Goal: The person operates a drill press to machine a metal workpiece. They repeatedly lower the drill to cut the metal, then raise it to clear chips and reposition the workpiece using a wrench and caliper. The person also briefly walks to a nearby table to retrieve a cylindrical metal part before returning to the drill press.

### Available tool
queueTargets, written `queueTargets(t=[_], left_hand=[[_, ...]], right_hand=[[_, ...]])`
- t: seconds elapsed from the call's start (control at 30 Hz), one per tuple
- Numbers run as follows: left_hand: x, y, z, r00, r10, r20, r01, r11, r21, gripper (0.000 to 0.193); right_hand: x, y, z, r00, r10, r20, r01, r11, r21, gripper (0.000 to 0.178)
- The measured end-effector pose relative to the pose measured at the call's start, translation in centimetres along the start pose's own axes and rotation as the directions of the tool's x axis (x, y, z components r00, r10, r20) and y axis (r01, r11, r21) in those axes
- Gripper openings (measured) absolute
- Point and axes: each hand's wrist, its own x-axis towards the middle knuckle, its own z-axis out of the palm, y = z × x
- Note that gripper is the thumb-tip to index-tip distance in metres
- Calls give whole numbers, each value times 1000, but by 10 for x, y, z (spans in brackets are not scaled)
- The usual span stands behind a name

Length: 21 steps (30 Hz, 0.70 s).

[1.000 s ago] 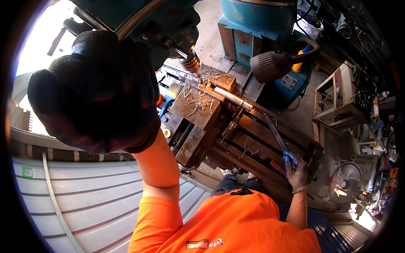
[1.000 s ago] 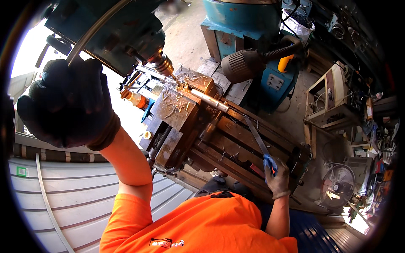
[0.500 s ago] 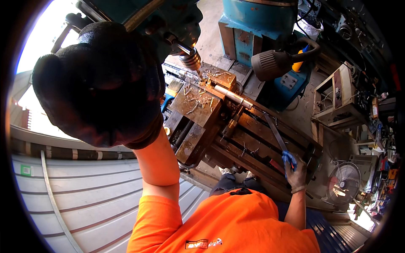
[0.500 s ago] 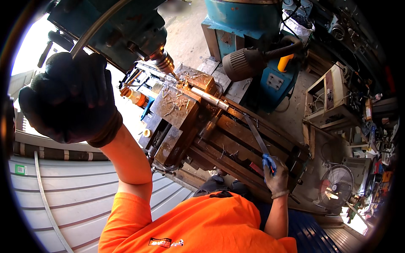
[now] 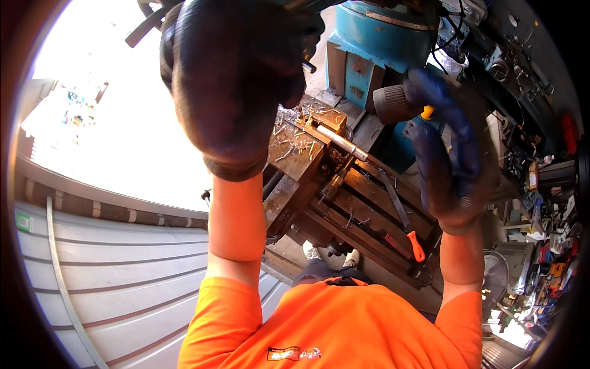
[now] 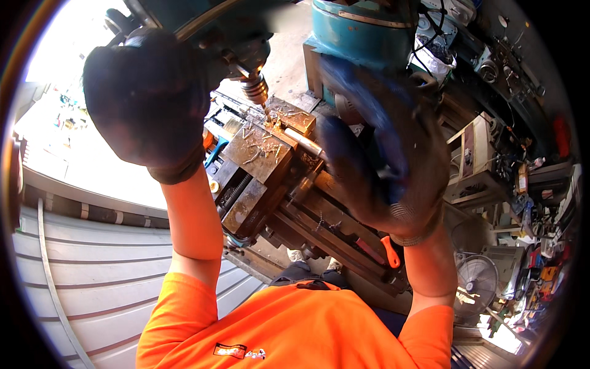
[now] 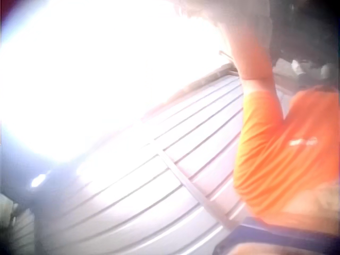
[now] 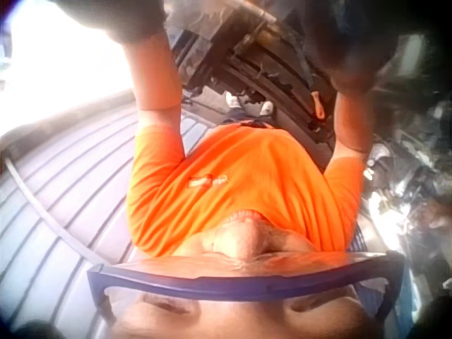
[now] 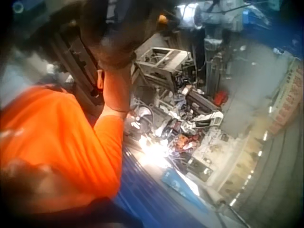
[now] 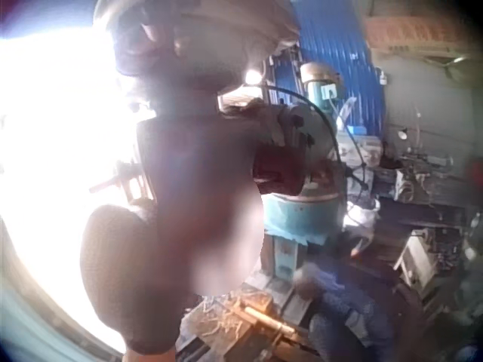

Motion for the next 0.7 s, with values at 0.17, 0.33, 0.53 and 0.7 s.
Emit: queueTargets(t=[0.17, 0.33, 0.53, 0.7], left_hand=[[14, -1, 14, 959, -280, -41, 278, 906, 319, 22], [-4, 14, 51, 672, -530, -518, 44, 726, -686, 18], [-1, 20, 12, 756, -643, 122, 242, 102, -965, 42], [-6, 17, 13, 780, -623, 50, 240, 224, -945, 46]], right_hand=[[95, -13, 23, 826, -531, 190, 559, 726, -400, 41], [102, -33, 61, 844, -515, 150, 514, 694, -504, 44], [79, -20, 63, 990, -28, -135, 33, 999, 34, 51], [65, -25, 84, 992, 4, -123, 12, 992, 127, 50]])
